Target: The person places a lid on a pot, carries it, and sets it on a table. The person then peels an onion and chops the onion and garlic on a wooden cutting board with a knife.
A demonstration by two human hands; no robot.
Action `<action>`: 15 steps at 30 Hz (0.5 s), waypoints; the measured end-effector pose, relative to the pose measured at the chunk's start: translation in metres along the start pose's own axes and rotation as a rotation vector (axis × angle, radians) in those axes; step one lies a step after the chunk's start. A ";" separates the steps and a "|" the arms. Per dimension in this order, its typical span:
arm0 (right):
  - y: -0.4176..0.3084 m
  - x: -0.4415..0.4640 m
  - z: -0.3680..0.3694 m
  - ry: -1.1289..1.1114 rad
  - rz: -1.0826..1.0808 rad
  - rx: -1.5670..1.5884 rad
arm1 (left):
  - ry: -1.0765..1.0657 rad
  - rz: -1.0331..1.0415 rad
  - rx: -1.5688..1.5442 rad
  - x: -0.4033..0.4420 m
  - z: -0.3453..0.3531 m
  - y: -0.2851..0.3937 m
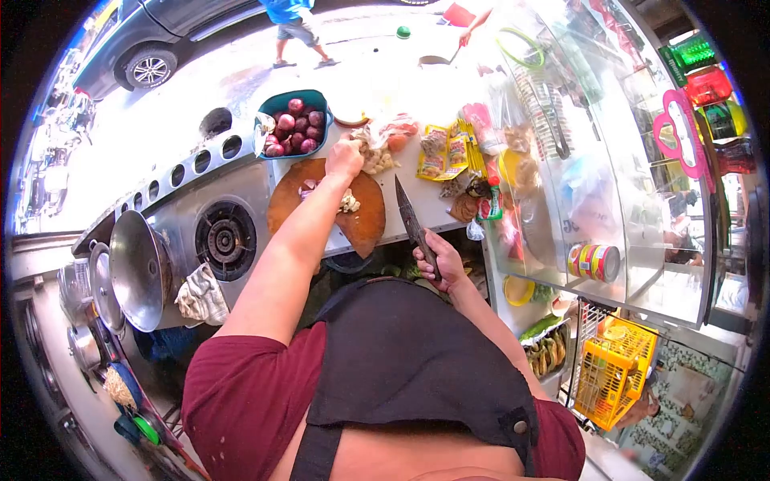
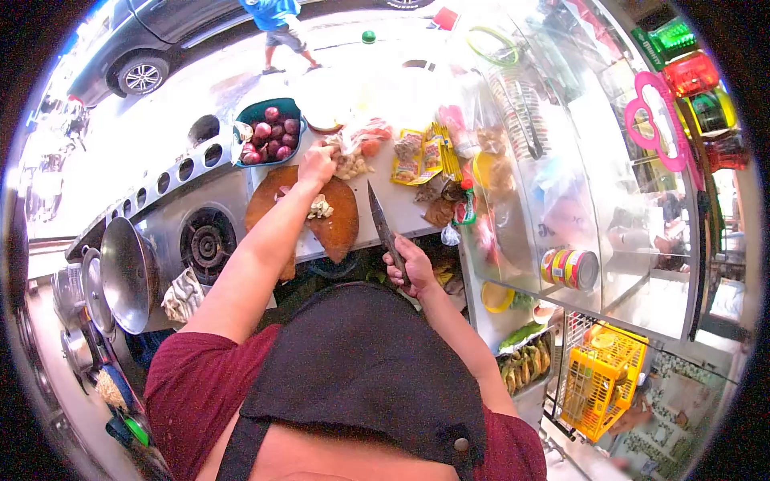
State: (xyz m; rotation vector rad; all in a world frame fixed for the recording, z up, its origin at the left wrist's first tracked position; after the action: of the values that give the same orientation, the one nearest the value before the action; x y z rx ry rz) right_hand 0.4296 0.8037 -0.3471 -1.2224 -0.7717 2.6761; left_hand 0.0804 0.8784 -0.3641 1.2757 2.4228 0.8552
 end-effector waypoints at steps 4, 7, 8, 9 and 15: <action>0.001 0.004 0.008 -0.010 0.007 -0.064 | 0.106 0.070 -0.045 -0.014 -0.026 0.014; 0.003 0.005 0.010 0.005 0.002 -0.081 | 0.257 0.158 -0.146 -0.030 -0.053 0.027; 0.004 0.005 0.010 0.021 -0.003 -0.088 | 0.259 0.155 -0.141 -0.037 -0.057 0.030; 0.004 0.006 0.010 0.023 -0.019 -0.091 | 0.244 0.199 -0.140 -0.047 -0.061 0.040; 0.009 0.011 0.016 0.088 -0.126 -0.179 | -0.028 0.484 0.109 -0.134 -0.005 0.074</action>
State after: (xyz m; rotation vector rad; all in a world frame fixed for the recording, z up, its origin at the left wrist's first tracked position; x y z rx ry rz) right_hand 0.4116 0.7924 -0.3505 -1.2727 -1.0568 2.4803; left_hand 0.2037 0.7992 -0.3195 1.9473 2.1925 0.8161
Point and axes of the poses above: each hand's wrist, its own x-axis towards the middle knuckle, its own z-axis out of the palm, y = z × x, the point moved 10 cm from there along x, towards the middle knuckle, and after that the axes turned 6 degrees about -x, right-handed, at the moved point
